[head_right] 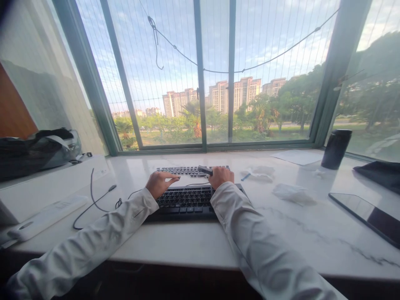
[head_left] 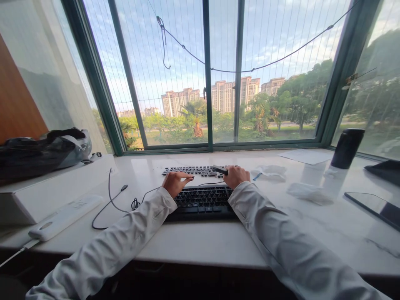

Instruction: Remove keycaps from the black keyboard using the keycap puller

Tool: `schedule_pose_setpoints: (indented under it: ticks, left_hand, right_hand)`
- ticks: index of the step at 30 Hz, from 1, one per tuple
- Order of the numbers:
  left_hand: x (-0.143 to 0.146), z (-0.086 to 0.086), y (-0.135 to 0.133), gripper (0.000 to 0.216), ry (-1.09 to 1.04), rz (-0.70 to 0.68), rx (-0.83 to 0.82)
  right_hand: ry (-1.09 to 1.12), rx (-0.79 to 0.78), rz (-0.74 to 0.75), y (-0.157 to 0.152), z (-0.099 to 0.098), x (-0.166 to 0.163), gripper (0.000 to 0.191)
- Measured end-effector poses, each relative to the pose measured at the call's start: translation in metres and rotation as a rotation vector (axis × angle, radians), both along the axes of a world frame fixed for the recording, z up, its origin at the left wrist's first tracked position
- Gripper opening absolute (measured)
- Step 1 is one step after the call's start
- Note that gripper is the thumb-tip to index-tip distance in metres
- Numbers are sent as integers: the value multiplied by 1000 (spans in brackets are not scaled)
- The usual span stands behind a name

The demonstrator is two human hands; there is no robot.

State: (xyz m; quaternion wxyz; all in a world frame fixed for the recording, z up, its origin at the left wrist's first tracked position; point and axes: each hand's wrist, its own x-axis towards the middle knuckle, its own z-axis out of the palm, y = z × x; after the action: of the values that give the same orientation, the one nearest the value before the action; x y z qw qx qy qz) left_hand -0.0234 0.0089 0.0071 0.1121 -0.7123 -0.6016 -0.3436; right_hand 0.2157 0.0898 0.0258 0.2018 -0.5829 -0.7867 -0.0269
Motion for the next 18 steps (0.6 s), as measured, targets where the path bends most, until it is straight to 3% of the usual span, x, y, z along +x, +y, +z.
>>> schedule_pose_setpoints:
  ticks: [6, 10, 18]
  left_hand:
    - [-3, 16, 13, 19, 147, 144, -61]
    - [1, 23, 37, 16, 249, 153, -171]
    - [11, 6, 86, 18, 283, 177, -319]
  right_hand:
    - [-28, 9, 17, 8, -7, 4, 31]
    - [-32, 0, 35, 8, -7, 2, 29]
    - [-54, -34, 41, 5, -5, 3, 27]
